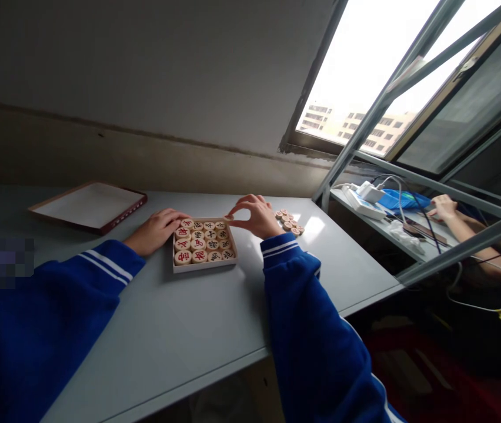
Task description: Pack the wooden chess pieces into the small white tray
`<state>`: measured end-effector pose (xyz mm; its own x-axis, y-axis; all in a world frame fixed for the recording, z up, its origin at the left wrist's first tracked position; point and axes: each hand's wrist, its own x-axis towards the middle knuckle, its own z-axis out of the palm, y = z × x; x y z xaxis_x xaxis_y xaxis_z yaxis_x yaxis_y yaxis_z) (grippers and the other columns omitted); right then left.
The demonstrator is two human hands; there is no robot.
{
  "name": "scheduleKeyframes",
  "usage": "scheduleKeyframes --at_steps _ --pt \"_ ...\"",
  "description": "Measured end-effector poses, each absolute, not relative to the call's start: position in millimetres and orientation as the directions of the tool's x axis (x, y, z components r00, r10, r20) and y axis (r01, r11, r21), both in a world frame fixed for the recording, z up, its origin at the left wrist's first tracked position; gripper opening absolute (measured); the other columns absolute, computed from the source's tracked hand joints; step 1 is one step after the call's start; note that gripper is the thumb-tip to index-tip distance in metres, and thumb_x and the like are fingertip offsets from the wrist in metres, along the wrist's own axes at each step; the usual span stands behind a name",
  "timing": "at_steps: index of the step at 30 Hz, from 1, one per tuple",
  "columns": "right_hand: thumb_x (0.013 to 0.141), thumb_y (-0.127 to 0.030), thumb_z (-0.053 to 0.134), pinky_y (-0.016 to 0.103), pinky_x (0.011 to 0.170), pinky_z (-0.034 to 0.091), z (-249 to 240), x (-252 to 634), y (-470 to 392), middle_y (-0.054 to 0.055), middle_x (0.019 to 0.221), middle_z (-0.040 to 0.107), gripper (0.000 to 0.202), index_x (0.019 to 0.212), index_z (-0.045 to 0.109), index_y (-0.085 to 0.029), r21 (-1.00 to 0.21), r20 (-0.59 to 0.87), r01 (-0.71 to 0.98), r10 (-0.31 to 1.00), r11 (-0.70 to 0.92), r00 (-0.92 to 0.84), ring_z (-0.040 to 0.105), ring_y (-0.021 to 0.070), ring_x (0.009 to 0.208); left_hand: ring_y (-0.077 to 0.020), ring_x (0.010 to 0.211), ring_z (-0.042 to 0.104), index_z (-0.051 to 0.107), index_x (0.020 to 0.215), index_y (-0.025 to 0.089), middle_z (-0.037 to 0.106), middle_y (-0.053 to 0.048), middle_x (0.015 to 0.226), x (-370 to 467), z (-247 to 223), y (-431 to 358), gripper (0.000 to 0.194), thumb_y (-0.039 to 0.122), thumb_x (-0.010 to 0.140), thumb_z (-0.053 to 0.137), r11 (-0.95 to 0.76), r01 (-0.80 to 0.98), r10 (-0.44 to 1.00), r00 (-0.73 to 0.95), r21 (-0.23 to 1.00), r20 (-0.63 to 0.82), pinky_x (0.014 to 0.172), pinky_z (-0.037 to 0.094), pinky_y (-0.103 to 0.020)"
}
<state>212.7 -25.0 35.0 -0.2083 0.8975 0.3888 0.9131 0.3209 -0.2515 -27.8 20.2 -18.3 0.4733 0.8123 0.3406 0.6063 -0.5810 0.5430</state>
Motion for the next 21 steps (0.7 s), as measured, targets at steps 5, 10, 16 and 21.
scheduleKeyframes --at_steps 5,10,16,21 --pt "0.067 -0.05 0.063 0.038 0.081 0.027 34 268 -24 0.005 0.1 0.056 0.026 0.076 0.067 -0.026 -0.154 0.274 0.985 0.955 -0.072 0.112 0.042 0.023 0.1 -0.0179 0.098 0.05 0.059 0.098 0.016 0.057 -0.006 0.1 -27 -17 18 0.039 0.032 0.079 0.028 -0.565 0.618 0.823 0.462 0.546 0.329 0.094 0.036 -0.031" --pt "0.074 -0.036 0.055 0.041 0.08 0.026 29 282 -27 0.01 0.103 0.055 0.024 0.091 0.062 -0.02 0.058 0.283 0.94 0.908 -0.337 0.308 0.041 0.0255 0.1 -0.0177 0.098 0.05 0.059 0.098 0.018 0.058 -0.004 0.1 -27 -17 18 0.038 0.031 0.079 0.028 -0.571 0.615 0.819 0.466 0.543 0.334 0.094 0.036 -0.031" --pt "0.077 -0.027 0.052 0.041 0.08 0.025 30 278 -27 0.009 0.097 0.057 0.014 0.079 0.064 -0.019 0.095 0.302 0.945 0.913 -0.314 0.273 0.043 0.0243 0.097 -0.0177 0.098 0.05 0.059 0.098 0.017 0.057 -0.005 0.101 -27 -16 18 0.039 0.03 0.079 0.028 -0.573 0.619 0.818 0.472 0.537 0.33 0.094 0.036 -0.031" --pt "0.075 -0.026 0.059 0.034 0.078 0.031 34 260 -27 0.004 0.089 0.059 0.01 0.081 0.064 -0.021 -0.146 0.269 0.989 0.963 0.021 0.019 0.048 0.0176 0.086 -0.0169 0.096 0.051 0.06 0.097 0.018 0.058 -0.004 0.097 -27 -19 19 0.038 0.03 0.08 0.028 -0.576 0.62 0.817 0.461 0.532 0.348 0.091 0.038 -0.03"
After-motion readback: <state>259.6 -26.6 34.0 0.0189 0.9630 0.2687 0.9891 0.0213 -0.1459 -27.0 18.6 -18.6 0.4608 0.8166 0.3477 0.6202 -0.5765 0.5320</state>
